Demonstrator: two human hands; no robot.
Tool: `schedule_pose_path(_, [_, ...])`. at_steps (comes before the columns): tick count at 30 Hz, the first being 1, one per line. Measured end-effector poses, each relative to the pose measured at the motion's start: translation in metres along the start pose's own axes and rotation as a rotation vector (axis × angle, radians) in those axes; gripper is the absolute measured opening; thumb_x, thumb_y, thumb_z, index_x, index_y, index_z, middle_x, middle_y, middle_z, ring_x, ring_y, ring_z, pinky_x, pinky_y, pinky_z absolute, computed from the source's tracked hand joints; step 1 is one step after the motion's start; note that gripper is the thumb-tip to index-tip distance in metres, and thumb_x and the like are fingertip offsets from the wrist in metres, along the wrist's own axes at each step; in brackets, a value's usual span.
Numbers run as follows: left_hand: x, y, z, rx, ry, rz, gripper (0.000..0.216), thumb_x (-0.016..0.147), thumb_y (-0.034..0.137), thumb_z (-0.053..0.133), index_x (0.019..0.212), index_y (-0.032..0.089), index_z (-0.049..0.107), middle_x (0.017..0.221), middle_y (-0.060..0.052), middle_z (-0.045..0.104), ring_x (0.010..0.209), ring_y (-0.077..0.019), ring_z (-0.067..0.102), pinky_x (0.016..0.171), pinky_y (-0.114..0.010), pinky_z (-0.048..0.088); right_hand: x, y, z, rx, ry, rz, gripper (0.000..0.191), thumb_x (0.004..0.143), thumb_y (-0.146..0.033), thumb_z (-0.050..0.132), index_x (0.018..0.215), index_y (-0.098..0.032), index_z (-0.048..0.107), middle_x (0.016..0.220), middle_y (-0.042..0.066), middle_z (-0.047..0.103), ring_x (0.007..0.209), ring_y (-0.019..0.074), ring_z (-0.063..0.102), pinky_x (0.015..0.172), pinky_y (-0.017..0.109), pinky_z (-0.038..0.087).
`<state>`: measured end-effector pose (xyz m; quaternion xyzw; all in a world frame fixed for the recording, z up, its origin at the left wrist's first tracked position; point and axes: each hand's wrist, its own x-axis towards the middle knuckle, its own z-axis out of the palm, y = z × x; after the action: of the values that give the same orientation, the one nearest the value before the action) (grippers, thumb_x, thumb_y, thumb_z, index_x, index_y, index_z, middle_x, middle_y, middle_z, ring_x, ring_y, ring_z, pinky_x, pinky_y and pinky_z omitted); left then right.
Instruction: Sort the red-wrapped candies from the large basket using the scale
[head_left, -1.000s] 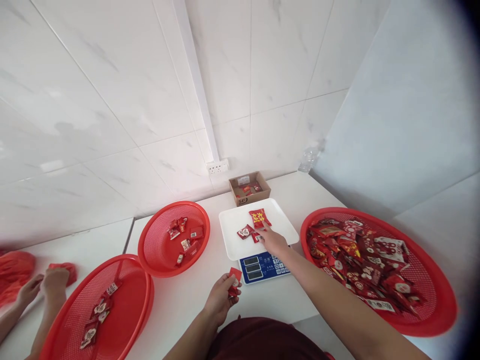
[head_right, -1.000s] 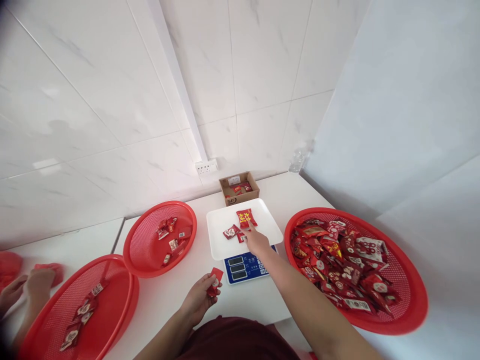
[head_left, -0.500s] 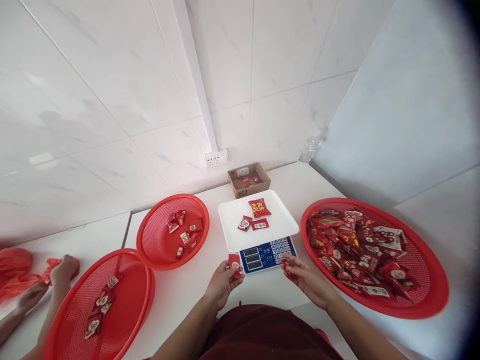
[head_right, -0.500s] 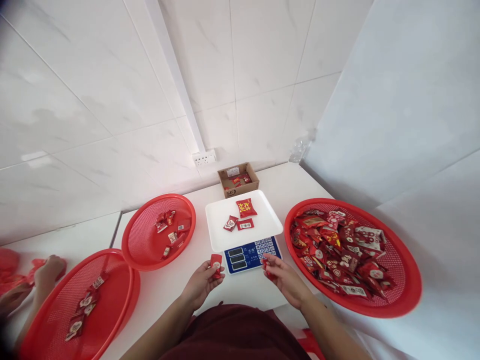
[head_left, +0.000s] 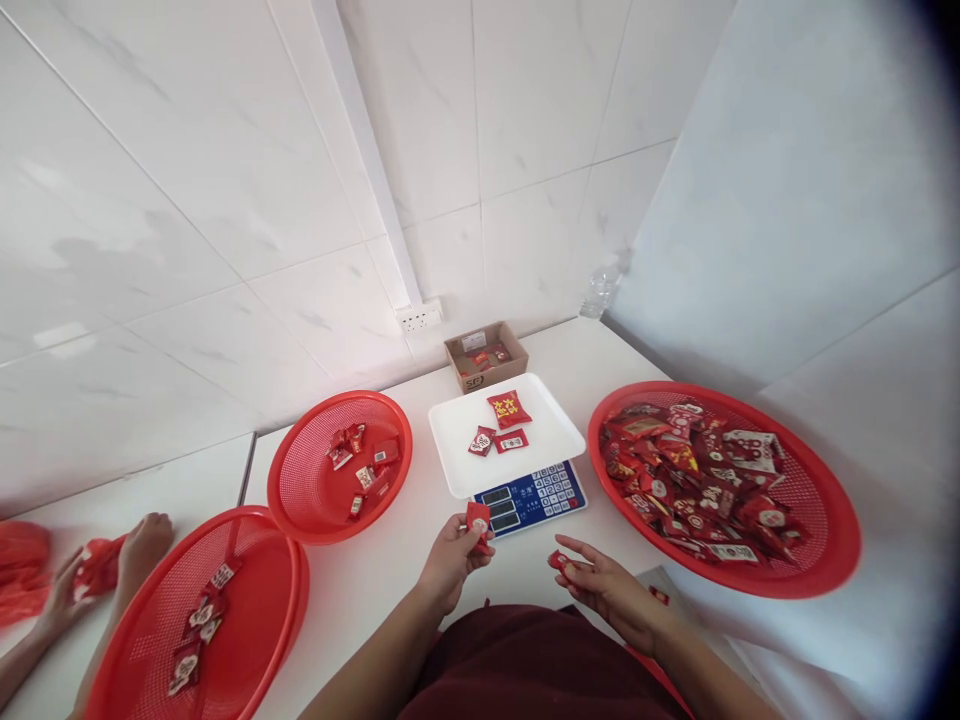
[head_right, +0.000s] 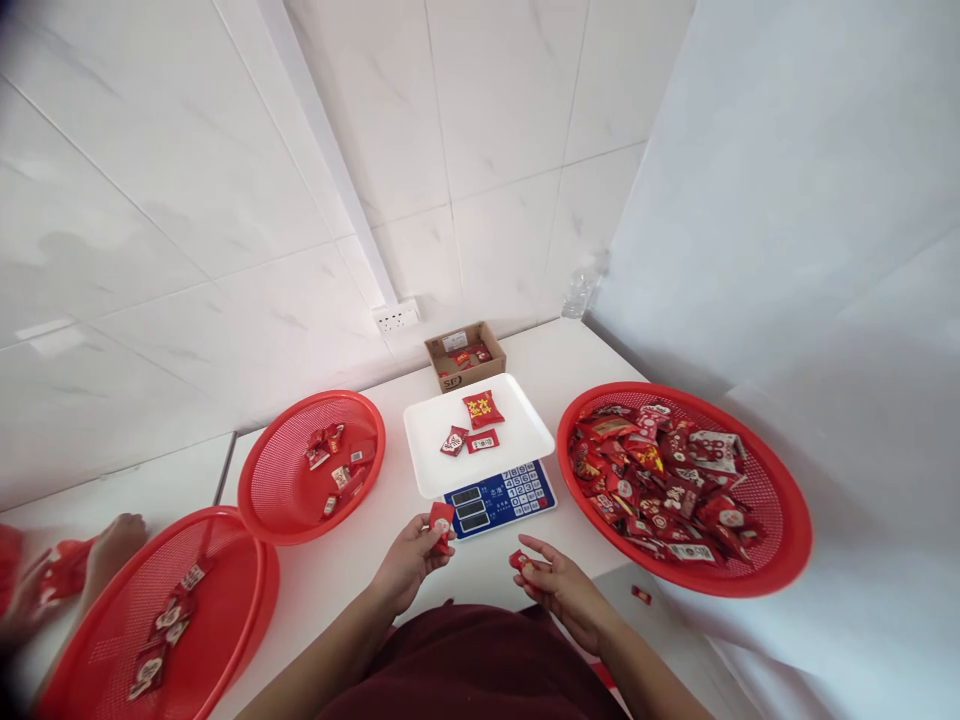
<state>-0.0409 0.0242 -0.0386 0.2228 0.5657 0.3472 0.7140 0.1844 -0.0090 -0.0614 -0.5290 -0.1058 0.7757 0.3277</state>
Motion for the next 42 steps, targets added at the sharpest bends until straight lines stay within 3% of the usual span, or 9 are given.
schedule_pose_path(6, [-0.005,-0.001,-0.008,-0.034,0.045,-0.053,0.034,0.071,0.038,0.067,0.092,0.016,0.050,0.086,-0.004,0.063,0.062,-0.0079,0.058,0.061,-0.022,0.045,0.015,-0.001,0.000,-0.139,0.060,-0.031,0.023,0.069,-0.027,0.070,0.089,-0.019,0.061,0.083,0.004,0.068,0.059,0.0062,0.058,0.055,0.017,0.046])
schedule_pose_path(11, [-0.011,-0.006,-0.011,-0.039,0.055,-0.072,0.030,0.072,0.035,0.065,0.090,0.016,0.050,0.084,-0.003,0.062,0.060,-0.0074,0.057,0.060,-0.021,0.044,0.037,-0.031,0.021,-0.186,0.075,-0.152,0.015,0.072,-0.024,0.066,0.085,-0.020,0.061,0.078,0.002,0.066,0.061,0.0082,0.058,0.059,0.019,0.049])
schedule_pose_path(14, [-0.012,-0.008,-0.011,-0.030,0.044,-0.084,0.031,0.072,0.035,0.065,0.091,0.016,0.050,0.084,-0.004,0.063,0.060,-0.0077,0.058,0.060,-0.021,0.044,0.049,-0.052,0.045,-0.155,0.035,-0.199,0.023,0.072,-0.019,0.065,0.094,-0.021,0.060,0.084,0.003,0.066,0.067,0.0100,0.061,0.065,0.022,0.051])
schedule_pose_path(18, [-0.012,-0.006,-0.009,-0.013,0.027,-0.058,0.037,0.068,0.039,0.067,0.093,0.017,0.051,0.084,-0.003,0.062,0.061,-0.0081,0.057,0.061,-0.022,0.043,0.060,-0.067,0.068,-0.228,0.020,-0.225,0.052,0.073,-0.023,0.063,0.122,-0.024,0.045,0.098,0.005,0.065,0.076,0.0132,0.064,0.068,0.026,0.052])
schedule_pose_path(22, [-0.015,-0.001,-0.009,0.062,0.017,-0.008,0.045,0.064,0.045,0.069,0.097,0.018,0.055,0.077,0.001,0.057,0.062,-0.0080,0.056,0.062,-0.022,0.042,0.054,-0.056,0.065,-0.477,0.021,-0.210,0.046,0.074,-0.029,0.060,0.118,-0.020,0.049,0.098,0.007,0.066,0.072,0.0131,0.062,0.065,0.026,0.050])
schedule_pose_path(27, [-0.016,-0.001,-0.004,0.294,-0.131,-0.003,0.042,0.062,0.044,0.070,0.090,0.015,0.056,0.071,0.001,0.057,0.057,-0.0087,0.052,0.058,-0.024,0.040,0.028,-0.032,0.060,-0.688,-0.255,-0.224,0.034,0.073,-0.041,0.058,0.097,-0.018,0.062,0.082,0.004,0.068,0.072,0.0133,0.059,0.062,0.025,0.044])
schedule_pose_path(29, [-0.014,-0.002,0.000,0.361,-0.159,-0.002,0.041,0.060,0.043,0.071,0.086,0.016,0.053,0.065,0.001,0.057,0.055,-0.0102,0.052,0.055,-0.024,0.039,0.019,-0.025,0.061,-0.745,-0.287,-0.223,0.028,0.072,-0.042,0.058,0.082,-0.016,0.064,0.067,0.002,0.064,0.063,0.0122,0.056,0.057,0.024,0.041])
schedule_pose_path(33, [-0.013,-0.005,0.008,0.403,-0.196,0.001,0.040,0.060,0.043,0.071,0.082,0.017,0.049,0.063,0.001,0.058,0.053,-0.0099,0.050,0.053,-0.024,0.036,0.010,-0.019,0.059,-0.715,-0.192,-0.210,0.026,0.068,-0.043,0.060,0.065,-0.017,0.055,0.055,-0.003,0.057,0.053,0.0099,0.049,0.053,0.023,0.037])
schedule_pose_path(42, [-0.015,-0.006,0.011,0.374,-0.278,-0.025,0.045,0.068,0.060,0.055,0.072,0.016,0.052,0.056,0.002,0.053,0.050,-0.0085,0.046,0.054,-0.024,0.034,0.002,-0.020,0.053,-0.485,-0.190,-0.144,0.035,0.063,-0.050,0.064,0.065,-0.017,0.052,0.055,-0.004,0.054,0.051,0.0075,0.043,0.053,0.022,0.031])
